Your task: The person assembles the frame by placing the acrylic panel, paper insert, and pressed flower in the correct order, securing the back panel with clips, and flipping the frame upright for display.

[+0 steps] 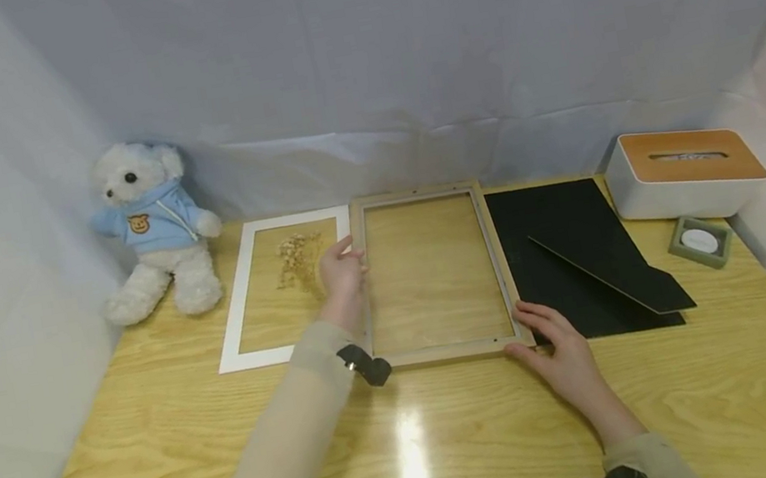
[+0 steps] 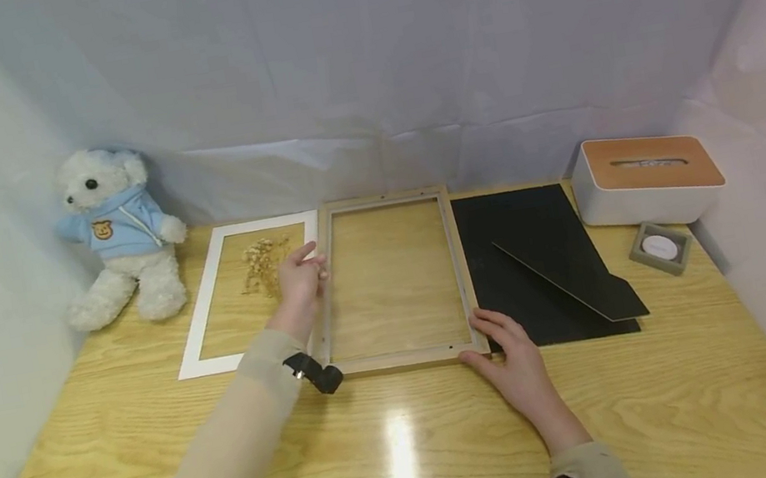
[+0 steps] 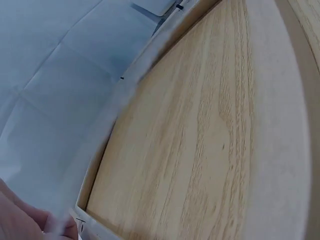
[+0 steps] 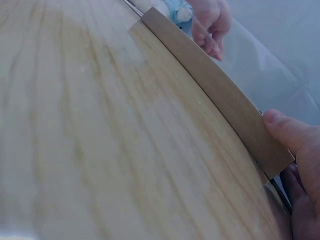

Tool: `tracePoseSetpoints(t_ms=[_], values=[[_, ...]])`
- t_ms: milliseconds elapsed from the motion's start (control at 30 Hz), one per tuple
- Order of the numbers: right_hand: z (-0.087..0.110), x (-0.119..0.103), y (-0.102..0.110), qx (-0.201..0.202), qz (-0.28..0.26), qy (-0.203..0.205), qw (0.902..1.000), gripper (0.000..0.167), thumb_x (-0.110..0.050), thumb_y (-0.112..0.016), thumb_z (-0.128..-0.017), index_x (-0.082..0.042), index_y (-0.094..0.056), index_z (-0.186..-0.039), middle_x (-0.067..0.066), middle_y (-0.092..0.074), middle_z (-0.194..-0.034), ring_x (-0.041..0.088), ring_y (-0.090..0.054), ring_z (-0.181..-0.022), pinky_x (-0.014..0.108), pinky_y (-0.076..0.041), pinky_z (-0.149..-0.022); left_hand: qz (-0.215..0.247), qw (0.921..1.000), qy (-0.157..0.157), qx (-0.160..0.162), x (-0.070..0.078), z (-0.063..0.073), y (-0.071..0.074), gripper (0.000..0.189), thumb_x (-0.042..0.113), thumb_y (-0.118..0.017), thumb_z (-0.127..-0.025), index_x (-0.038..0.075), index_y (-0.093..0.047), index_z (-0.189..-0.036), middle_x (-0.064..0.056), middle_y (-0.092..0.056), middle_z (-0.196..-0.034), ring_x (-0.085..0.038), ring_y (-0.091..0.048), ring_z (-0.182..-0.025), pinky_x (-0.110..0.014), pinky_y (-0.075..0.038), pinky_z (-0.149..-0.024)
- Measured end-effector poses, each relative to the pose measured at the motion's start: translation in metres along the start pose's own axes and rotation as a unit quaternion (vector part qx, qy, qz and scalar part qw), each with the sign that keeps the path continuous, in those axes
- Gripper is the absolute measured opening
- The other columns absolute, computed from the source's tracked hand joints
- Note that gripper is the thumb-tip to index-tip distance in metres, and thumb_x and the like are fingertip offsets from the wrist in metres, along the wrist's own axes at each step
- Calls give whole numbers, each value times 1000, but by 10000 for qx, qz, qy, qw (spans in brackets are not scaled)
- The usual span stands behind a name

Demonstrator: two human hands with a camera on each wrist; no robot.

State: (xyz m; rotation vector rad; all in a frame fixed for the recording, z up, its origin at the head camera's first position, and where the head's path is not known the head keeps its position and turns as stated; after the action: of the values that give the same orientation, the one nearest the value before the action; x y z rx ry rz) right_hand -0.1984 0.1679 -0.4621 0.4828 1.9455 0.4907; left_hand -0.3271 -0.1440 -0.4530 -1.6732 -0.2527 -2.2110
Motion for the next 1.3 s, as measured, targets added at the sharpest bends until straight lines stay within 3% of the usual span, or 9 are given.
tracePoseSetpoints(t_ms=[200, 533, 900, 1300], values=[[0, -2, 1, 13, -13, 56, 10000, 52, -12, -82, -74, -4, -63, -122, 9, -54, -132, 29, -50, -121, 5, -28, -98, 23, 9999, 47, -164, 2, 3, -1, 52, -16, -37, -88, -2, -47, -137, -26, -56, -118, -5, -46, -54, -9, -36, -42], [0, 1, -1, -33, 9, 14, 10000, 50, -13, -81, -76, -4, -64, -122, 8, -54, -132, 28, -49, -121, 5, -28, -98, 76, 9999, 25, -112, -6, 2, -3, 57, -18, -37, -85, 2, -48, -138, -23, -55, -119, -5, -44, -54, -12, -29, -38], [-1, -2, 1, 6, -8, 46, 10000, 51, -11, -82, -74, -3, -64, -122, 10, -54, -132, 29, -49, -121, 5, -27, -99, 190, 9997, -109, -58, 2, 6, -2, 53, -15, -41, -87, 1, -49, -137, -23, -56, -117, -7, -47, -59, -10, -33, -41], [-1, -1, 1, -5, 14, -45, 10000, 52, -14, -82, -74, -3, -64, -122, 8, -54, -132, 28, -50, -121, 4, -27, -98, 301, 9994, -69, -136, -3, 3, -8, 55, -17, -39, -86, 1, -48, -137, -25, -53, -122, -6, -45, -59, -9, -34, -43]])
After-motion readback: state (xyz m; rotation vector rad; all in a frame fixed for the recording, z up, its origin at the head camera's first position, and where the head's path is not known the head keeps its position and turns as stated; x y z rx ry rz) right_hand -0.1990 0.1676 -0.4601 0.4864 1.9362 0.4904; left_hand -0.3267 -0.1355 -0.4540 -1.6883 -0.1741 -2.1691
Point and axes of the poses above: each hand's wrist, its own z-axis away from the middle knuckle, its own y-axis out of the back of the hand, x = y × z, the point moved 9 cm from there along -z, towards the middle knuckle
